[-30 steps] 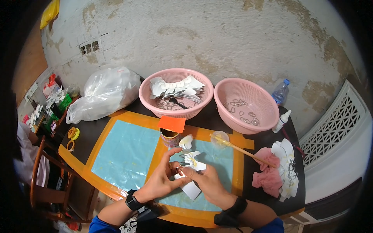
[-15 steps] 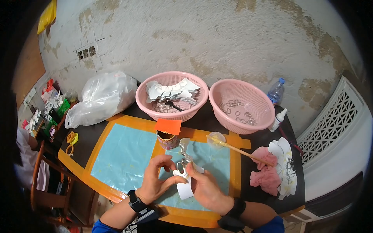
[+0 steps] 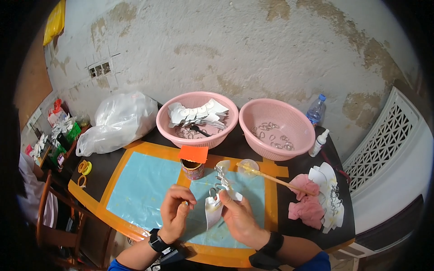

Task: Applying glue and assembling white shoe components on a workshop table.

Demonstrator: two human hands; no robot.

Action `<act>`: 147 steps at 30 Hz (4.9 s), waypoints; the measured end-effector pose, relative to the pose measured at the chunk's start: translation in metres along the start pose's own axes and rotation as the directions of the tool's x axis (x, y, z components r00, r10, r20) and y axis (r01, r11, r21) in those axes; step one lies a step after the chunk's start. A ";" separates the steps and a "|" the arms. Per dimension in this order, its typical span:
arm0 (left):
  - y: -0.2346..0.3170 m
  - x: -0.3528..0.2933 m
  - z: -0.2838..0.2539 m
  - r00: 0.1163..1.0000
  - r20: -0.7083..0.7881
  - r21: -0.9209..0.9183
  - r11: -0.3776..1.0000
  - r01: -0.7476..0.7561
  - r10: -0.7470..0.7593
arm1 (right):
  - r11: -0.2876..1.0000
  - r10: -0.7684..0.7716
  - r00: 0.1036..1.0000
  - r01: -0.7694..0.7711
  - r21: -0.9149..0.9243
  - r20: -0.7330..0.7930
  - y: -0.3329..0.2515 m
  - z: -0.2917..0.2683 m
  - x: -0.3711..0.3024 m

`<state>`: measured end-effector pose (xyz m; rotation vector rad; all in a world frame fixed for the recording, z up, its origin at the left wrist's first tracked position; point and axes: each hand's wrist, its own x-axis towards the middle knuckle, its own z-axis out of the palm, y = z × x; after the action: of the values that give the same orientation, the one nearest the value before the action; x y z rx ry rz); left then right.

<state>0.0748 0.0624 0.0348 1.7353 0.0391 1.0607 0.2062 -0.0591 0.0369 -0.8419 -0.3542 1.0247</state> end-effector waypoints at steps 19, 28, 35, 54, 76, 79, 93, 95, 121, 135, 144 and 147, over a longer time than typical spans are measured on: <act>-0.017 0.006 0.001 0.850 0.310 -0.619 0.589 0.521 -0.426 | 0.993 0.105 0.993 -0.108 0.051 0.052 0.009 -0.005 -0.001; -0.017 0.007 0.007 0.833 0.281 -0.504 0.665 0.551 -0.477 | 0.965 -0.029 0.998 0.043 -0.258 0.057 0.002 0.002 0.003; -0.016 0.009 0.004 0.825 0.261 -0.510 0.655 0.558 -0.501 | 0.975 0.051 0.997 -0.036 -0.220 0.063 0.004 -0.017 0.009; -0.008 0.014 -0.004 0.736 0.433 -0.533 0.510 0.675 -0.521 | 0.921 0.030 0.996 0.007 -0.389 0.088 -0.005 -0.014 0.010; -0.012 0.006 0.002 0.835 0.279 -0.391 0.738 0.550 -0.474 | 0.622 -0.242 0.930 0.368 -0.691 0.277 -0.001 -0.016 0.009; -0.016 0.008 0.002 0.851 0.289 -0.629 0.583 0.514 -0.438 | 0.635 -0.204 0.931 0.362 -0.682 0.304 -0.004 -0.015 0.009; -0.015 0.010 -0.006 0.760 0.306 -0.535 0.557 0.636 -0.574 | 0.641 -0.039 0.909 0.342 -0.687 0.416 0.010 -0.037 0.016; -0.012 0.011 -0.006 0.750 0.315 -0.541 0.539 0.645 -0.581 | 0.657 -0.036 0.910 0.333 -0.677 0.413 0.011 -0.040 0.017; -0.010 0.013 -0.005 0.767 0.236 -0.276 0.715 0.642 -0.597 | 0.814 0.428 0.750 -0.079 -0.575 0.504 -0.067 -0.039 0.042; -0.021 0.009 -0.008 0.819 0.245 -0.409 0.711 0.572 -0.519 | 0.406 0.127 0.917 0.300 -0.863 0.378 -0.050 -0.005 0.030; -0.012 0.014 -0.007 0.758 0.236 -0.485 0.603 0.634 -0.608 | 0.379 -0.022 0.857 0.483 -0.789 0.514 -0.038 0.000 0.029; -0.014 0.012 -0.009 0.690 0.314 -0.524 0.487 0.699 -0.652 | 0.352 -0.113 0.809 0.575 -0.739 0.576 -0.030 0.001 0.024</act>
<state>0.0824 0.0819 0.0318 0.9781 0.2881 0.3248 0.2356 -0.0453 0.0578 -1.4075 -1.5468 0.5043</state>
